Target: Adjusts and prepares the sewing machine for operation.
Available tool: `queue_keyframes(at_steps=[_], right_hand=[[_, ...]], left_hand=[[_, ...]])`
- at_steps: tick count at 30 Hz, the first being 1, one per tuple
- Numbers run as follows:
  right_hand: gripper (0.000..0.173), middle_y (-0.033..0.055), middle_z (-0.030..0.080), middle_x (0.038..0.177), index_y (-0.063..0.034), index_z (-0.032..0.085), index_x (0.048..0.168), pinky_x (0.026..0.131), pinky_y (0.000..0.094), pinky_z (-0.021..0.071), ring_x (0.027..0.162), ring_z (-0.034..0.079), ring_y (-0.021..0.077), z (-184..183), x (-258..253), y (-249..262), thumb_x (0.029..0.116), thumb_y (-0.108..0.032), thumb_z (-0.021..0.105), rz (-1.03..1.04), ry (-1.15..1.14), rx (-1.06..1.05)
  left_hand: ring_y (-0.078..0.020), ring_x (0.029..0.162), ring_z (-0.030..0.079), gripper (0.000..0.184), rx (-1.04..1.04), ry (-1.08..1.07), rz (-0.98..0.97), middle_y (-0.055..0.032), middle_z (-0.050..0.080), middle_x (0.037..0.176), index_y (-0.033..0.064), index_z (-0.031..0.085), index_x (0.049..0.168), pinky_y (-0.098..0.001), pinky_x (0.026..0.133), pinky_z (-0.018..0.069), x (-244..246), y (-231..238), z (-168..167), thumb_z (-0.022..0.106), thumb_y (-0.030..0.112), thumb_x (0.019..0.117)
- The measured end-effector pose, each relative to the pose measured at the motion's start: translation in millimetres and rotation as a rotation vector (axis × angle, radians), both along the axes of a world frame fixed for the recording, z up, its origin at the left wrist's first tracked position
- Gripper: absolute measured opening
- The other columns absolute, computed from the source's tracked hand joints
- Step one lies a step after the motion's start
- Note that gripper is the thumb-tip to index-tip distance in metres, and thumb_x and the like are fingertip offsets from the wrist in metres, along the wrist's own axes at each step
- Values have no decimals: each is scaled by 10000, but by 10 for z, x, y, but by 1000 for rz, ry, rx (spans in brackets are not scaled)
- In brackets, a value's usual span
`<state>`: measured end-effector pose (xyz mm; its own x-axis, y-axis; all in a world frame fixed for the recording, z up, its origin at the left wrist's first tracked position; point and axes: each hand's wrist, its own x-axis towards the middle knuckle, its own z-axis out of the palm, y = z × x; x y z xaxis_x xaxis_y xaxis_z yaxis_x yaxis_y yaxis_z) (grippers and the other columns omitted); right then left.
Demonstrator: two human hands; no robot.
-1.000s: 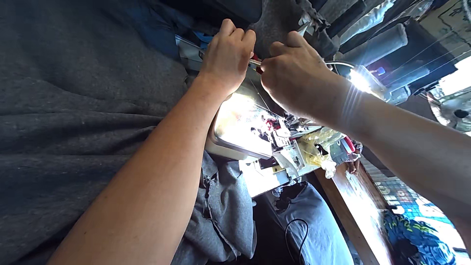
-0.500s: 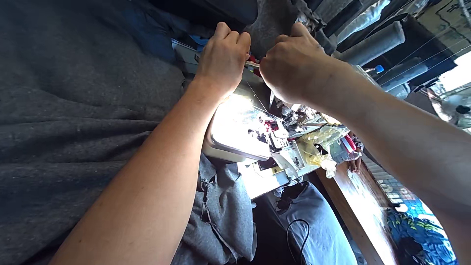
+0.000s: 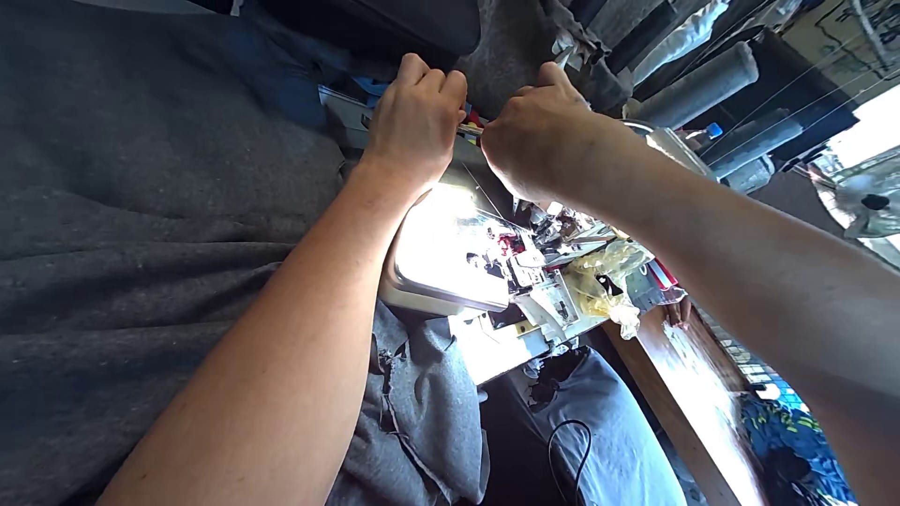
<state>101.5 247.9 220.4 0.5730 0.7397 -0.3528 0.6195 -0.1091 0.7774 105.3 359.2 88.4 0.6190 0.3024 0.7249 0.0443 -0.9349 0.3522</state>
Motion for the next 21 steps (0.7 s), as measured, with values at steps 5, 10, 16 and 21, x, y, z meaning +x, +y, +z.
queue_keyframes(at_steps=[5, 10, 16, 21], right_hand=[[118, 159, 657, 966, -27, 666, 961, 980, 576, 353, 1004, 625, 331, -35, 32, -14, 977, -97, 572, 18, 3, 22], [131, 155, 666, 983, -31, 685, 962, 1060, 636, 278, 1084, 601, 354, -41, 45, -47, 978, -101, 576, 29, 0, 62], [97, 148, 665, 958, -42, 678, 903, 1024, 633, 295, 1106, 589, 365, 99, 32, -101, 937, -129, 648, 38, -18, 102], [146, 93, 607, 774, -80, 619, 762, 921, 566, 323, 962, 591, 330, 267, -157, -451, 907, -80, 633, 210, 24, 238]], left_hand=[[-470, 1145, 579, 193, 2, -13, -4, -252, 647, 1010, -61, 612, 1054, -519, 963, 473, -1, 1, -6, 512, 104, 1056], [-467, 1151, 574, 200, -6, 8, 1, -248, 644, 1013, -57, 610, 1064, -518, 968, 468, -4, 0, -4, 501, 112, 1063], [-467, 1153, 575, 190, -4, -1, 0, -249, 648, 1028, -57, 611, 1071, -521, 973, 466, -11, -4, 5, 508, 101, 1057], [-461, 1158, 579, 187, -16, -19, -2, -242, 655, 1030, -51, 619, 1054, -521, 964, 476, -20, -14, 0, 501, 94, 1056]])
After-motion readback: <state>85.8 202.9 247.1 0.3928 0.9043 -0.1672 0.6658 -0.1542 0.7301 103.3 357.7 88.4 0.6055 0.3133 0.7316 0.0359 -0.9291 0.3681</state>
